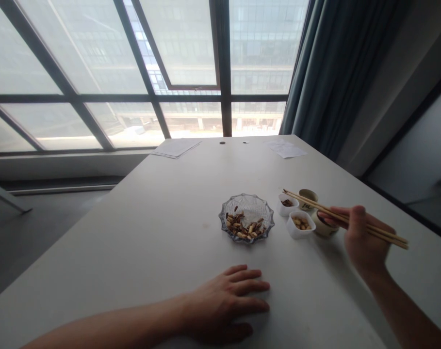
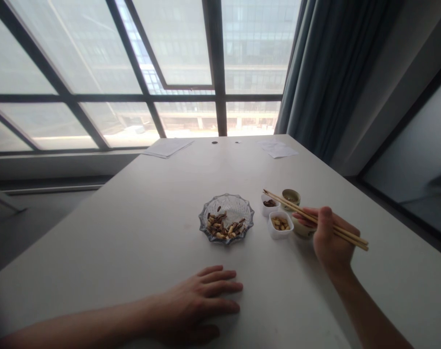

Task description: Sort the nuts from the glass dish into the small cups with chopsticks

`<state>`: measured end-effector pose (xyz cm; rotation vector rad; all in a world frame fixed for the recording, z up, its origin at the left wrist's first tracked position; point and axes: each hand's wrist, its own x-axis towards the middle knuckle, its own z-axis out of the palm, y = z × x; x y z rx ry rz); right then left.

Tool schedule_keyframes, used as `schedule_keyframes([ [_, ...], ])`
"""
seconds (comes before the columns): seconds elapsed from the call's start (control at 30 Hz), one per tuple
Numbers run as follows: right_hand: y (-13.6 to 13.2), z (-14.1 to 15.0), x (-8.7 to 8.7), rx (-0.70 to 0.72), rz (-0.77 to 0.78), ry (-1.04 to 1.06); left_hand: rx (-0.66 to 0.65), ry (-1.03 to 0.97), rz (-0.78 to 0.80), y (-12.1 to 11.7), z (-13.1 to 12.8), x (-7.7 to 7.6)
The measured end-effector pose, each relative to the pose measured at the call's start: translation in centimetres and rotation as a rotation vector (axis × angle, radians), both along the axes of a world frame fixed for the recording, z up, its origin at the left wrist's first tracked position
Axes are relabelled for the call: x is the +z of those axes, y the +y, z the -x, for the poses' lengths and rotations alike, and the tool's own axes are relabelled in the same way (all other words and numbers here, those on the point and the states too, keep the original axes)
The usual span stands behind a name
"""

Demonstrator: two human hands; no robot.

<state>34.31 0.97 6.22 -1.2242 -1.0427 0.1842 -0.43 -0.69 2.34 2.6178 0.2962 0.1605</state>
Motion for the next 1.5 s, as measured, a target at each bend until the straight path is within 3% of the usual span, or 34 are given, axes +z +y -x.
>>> schedule_keyframes([
  [0.33,-0.3,0.1,-0.1,0.039,-0.043,0.013,0.003,0.013,-0.004,0.0,0.0,-0.1],
  [0.73,-0.9,2.2,0.1,0.575,0.141,-0.215,0.004,0.022,-0.011,-0.1,0.0,-0.1],
  [0.97,0.4,3.1,0.6,0.713,0.25,-0.398,0.014,0.037,-0.022,0.0,-0.2,0.0],
  [1.1,0.6,3.7,0.4,0.804,0.231,-0.446,0.009,0.04,-0.027,0.0,-0.2,-0.1],
  [1.33,0.6,4.3,-0.8,0.839,0.105,-0.454,0.006,0.012,-0.019,0.0,0.0,-0.3],
  [1.5,0.3,4.4,-2.1,0.797,0.187,-0.321,0.002,0.01,-0.011,0.0,0.0,-0.2],
])
